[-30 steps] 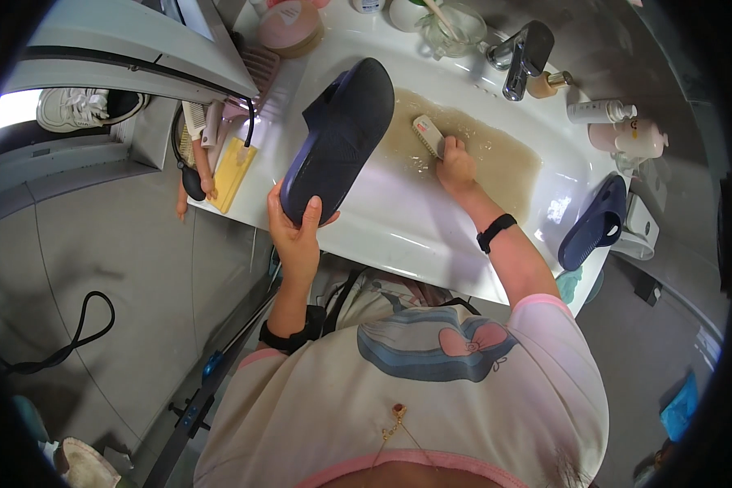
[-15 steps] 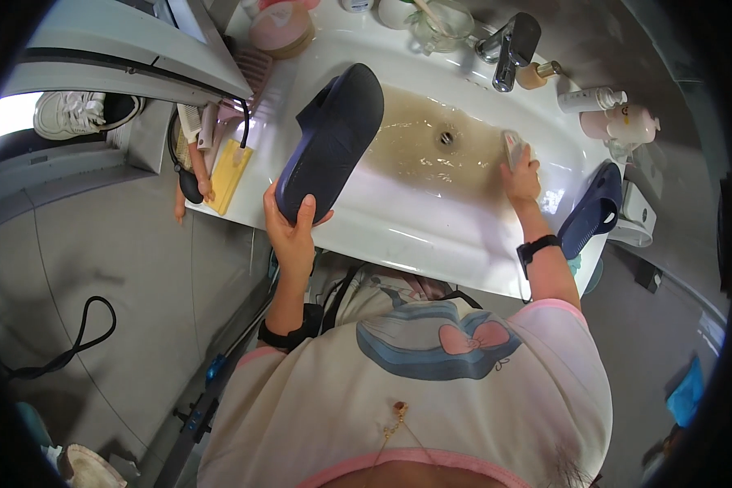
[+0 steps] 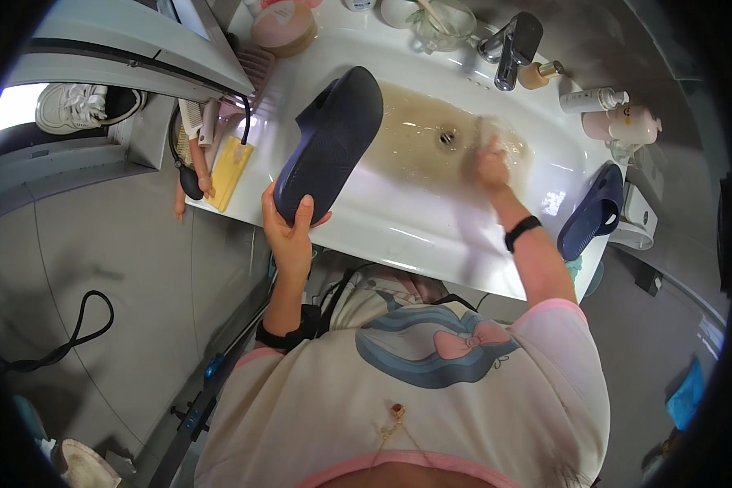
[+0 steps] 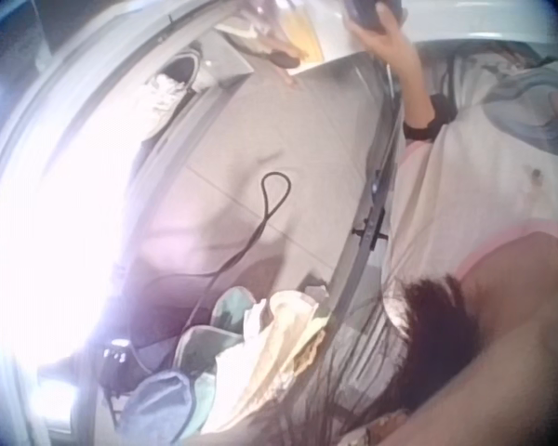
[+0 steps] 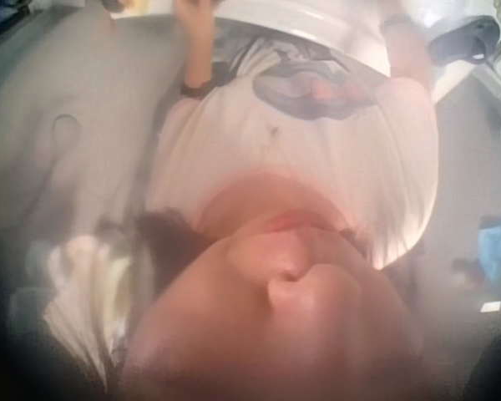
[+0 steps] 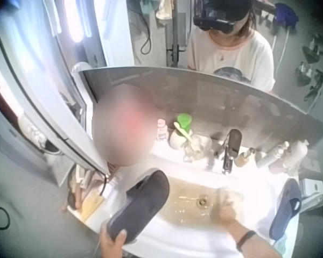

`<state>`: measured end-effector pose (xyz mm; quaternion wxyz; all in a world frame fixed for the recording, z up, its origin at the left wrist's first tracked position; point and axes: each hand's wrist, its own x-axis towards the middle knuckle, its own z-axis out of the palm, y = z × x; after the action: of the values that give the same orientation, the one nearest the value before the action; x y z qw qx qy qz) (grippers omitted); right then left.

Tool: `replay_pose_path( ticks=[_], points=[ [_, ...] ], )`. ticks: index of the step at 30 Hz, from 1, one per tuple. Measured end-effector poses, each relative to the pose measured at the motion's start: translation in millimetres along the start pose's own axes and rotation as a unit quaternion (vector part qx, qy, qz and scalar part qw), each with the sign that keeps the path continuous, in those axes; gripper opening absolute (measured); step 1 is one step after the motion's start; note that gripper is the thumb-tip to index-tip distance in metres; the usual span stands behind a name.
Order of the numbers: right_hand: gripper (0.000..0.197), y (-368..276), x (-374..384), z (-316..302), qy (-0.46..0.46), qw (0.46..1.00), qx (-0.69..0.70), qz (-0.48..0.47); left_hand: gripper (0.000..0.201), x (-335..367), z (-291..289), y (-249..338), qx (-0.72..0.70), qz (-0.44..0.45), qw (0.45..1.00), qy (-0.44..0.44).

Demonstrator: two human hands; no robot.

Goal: The person scrubs a white sneaker and two blue slides with a brush in a sink filled with soapy water. They rinse the brush and footwear under running water and place the cleaned items on the sink edge.

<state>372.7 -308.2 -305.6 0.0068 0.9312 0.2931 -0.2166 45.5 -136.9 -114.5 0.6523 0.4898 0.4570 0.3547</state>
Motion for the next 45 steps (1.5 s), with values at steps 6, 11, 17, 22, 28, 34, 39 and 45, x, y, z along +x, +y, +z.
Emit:
replay_pose_path(
  ticks=[6, 11, 17, 22, 28, 34, 39, 45],
  points=[
    [0.072, -69, -55, -24, -0.068, 0.995, -0.012, -0.075, 0.041, -3, -5, -1, -0.004, -0.002, 1.000, 0.013],
    [0.076, 43, -50, -22, 0.017, 0.994, -0.041, 0.096, 0.040, -1, -10, -2, -0.009, 0.008, 1.000, 0.027],
    [0.070, 105, 7, 23, 0.009, 0.988, -0.146, 0.048, 0.040, 3, -9, -3, 0.000, -0.002, 1.000, 0.020],
    [0.061, 59, -88, -27, -0.100, 0.992, -0.071, -0.004, 0.039, 2, -10, -2, -0.014, 0.005, 0.999, 0.032],
    [0.063, 7, -110, -44, -0.189, 0.962, -0.056, -0.189, 0.038, 7, -5, -2, -0.023, 0.006, 0.999, 0.031],
    [0.056, -77, -29, -32, 0.017, 0.976, 0.074, -0.205, 0.038, 3, -6, 4, -0.006, 0.012, 0.998, 0.054],
    [0.034, -78, 12, -32, 0.003, 0.987, 0.128, -0.100, 0.041, 0, -12, 0, -0.012, 0.002, 0.999, 0.047],
    [0.029, -67, 19, -16, 0.056, 0.980, 0.114, -0.156, 0.040, 2, -15, -2, -0.016, 0.007, 0.999, 0.049]
  ],
)
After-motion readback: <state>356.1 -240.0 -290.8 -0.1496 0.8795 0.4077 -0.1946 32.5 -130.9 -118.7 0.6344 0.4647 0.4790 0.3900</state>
